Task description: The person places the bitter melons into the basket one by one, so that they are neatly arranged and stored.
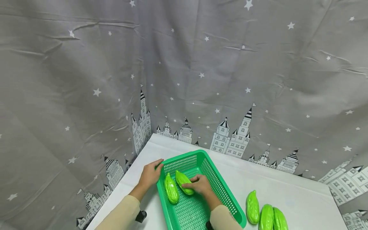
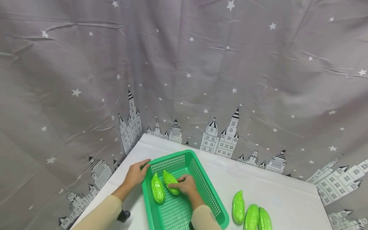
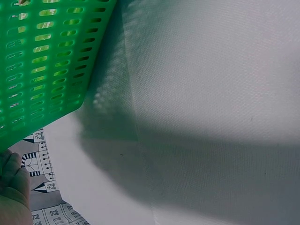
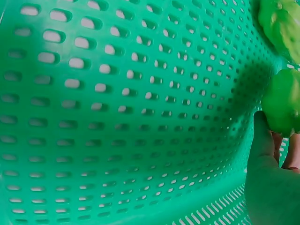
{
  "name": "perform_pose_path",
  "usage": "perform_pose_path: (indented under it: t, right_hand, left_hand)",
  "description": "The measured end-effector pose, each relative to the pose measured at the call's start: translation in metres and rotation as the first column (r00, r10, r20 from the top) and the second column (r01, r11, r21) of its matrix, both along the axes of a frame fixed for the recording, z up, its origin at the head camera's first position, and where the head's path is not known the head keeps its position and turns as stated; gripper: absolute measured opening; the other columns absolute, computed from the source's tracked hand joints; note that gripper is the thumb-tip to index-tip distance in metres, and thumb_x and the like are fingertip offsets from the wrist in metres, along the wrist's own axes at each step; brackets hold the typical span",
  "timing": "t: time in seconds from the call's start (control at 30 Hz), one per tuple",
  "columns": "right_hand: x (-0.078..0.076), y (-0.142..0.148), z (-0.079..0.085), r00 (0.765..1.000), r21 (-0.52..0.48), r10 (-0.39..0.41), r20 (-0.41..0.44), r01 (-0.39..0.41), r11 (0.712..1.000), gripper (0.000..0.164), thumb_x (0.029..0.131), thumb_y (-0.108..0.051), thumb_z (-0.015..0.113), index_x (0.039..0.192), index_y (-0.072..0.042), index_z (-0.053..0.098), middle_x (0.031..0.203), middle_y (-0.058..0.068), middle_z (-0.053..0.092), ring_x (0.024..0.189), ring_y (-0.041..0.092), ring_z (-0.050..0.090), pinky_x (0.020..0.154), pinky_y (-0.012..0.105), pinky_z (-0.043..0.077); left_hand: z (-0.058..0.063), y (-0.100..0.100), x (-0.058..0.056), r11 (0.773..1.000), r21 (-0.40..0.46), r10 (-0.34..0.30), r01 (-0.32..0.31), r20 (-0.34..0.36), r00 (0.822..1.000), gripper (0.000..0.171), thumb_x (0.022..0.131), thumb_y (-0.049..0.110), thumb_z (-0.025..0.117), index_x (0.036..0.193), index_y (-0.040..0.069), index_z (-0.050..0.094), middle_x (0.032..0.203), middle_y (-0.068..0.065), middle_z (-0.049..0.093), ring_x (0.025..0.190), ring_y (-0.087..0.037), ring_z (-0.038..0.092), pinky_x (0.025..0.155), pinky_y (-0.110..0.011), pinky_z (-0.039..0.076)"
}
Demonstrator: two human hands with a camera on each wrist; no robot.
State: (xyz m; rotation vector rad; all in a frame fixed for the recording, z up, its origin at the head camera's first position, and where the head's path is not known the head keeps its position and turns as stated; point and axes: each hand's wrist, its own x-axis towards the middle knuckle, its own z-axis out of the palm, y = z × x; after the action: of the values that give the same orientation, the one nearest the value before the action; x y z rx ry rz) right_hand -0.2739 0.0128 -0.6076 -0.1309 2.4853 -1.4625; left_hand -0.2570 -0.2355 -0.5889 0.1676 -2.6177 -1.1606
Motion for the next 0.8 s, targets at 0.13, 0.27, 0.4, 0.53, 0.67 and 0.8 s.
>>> perform_pose_path:
  t: [0.13,0.27,0.4,0.53,0.67,0.8]
  right_hand:
    - [-0.001,-0.005,-0.005,1.000,0.023,-0.009,-0.019,0.010,1.000,0.046,0.068,-0.031,0.096,0.091,-0.004,0.067,0.091,0.004,0.065,0.084,0.021,0.062,0.071,0.038,0.057]
    - [-0.001,-0.010,-0.008,0.999,0.065,-0.010,-0.036,0.013,0.998,0.047,0.068,-0.035,0.095,0.089,-0.005,0.066,0.089,0.003,0.065,0.082,0.020,0.061,0.068,0.036,0.057]
    - [0.002,-0.015,-0.009,0.999,0.084,-0.014,-0.039,0.017,0.996,0.046,0.068,-0.034,0.095,0.086,-0.005,0.065,0.085,0.002,0.064,0.078,0.019,0.060,0.063,0.033,0.055]
    - [0.006,-0.019,-0.007,0.999,0.086,-0.032,-0.030,0.035,0.996,0.045,0.068,-0.032,0.095,0.084,-0.005,0.062,0.083,0.004,0.062,0.076,0.019,0.059,0.062,0.032,0.054]
    - [0.009,-0.020,-0.007,0.998,0.098,-0.045,-0.036,0.049,0.994,0.046,0.068,-0.031,0.095,0.084,-0.005,0.061,0.082,0.004,0.062,0.076,0.020,0.059,0.062,0.033,0.054]
    - [0.009,-0.020,-0.008,0.998,0.095,-0.047,-0.031,0.050,0.994,0.046,0.068,-0.031,0.096,0.084,-0.005,0.061,0.082,0.004,0.061,0.076,0.020,0.059,0.063,0.034,0.055]
  left_hand:
    - [0.000,0.000,-0.001,1.000,0.005,-0.002,0.001,0.024,1.000,0.034,0.102,0.018,0.062,0.134,0.008,0.066,0.133,-0.014,0.064,0.125,-0.037,0.058,0.107,-0.053,0.044]
    - [0.000,-0.001,-0.002,1.000,0.014,-0.001,0.001,0.041,0.999,0.035,0.102,0.020,0.061,0.135,0.008,0.065,0.134,-0.014,0.063,0.127,-0.037,0.057,0.108,-0.053,0.043]
    - [0.001,0.000,-0.002,1.000,0.017,-0.005,0.005,0.033,0.999,0.035,0.102,0.020,0.062,0.135,0.008,0.065,0.135,-0.013,0.063,0.127,-0.037,0.057,0.108,-0.053,0.043]
    - [0.001,0.000,-0.002,1.000,0.016,-0.005,0.005,0.016,1.000,0.035,0.102,0.019,0.062,0.134,0.007,0.065,0.134,-0.014,0.063,0.126,-0.037,0.057,0.107,-0.053,0.044]
    - [0.001,0.000,-0.002,1.000,0.022,-0.001,0.001,0.017,1.000,0.035,0.102,0.020,0.061,0.134,0.008,0.065,0.134,-0.013,0.063,0.126,-0.037,0.057,0.108,-0.053,0.043]
    - [0.001,0.000,-0.002,1.000,0.023,0.000,-0.001,0.031,1.000,0.035,0.102,0.021,0.061,0.135,0.008,0.065,0.135,-0.013,0.063,0.127,-0.037,0.056,0.108,-0.053,0.043]
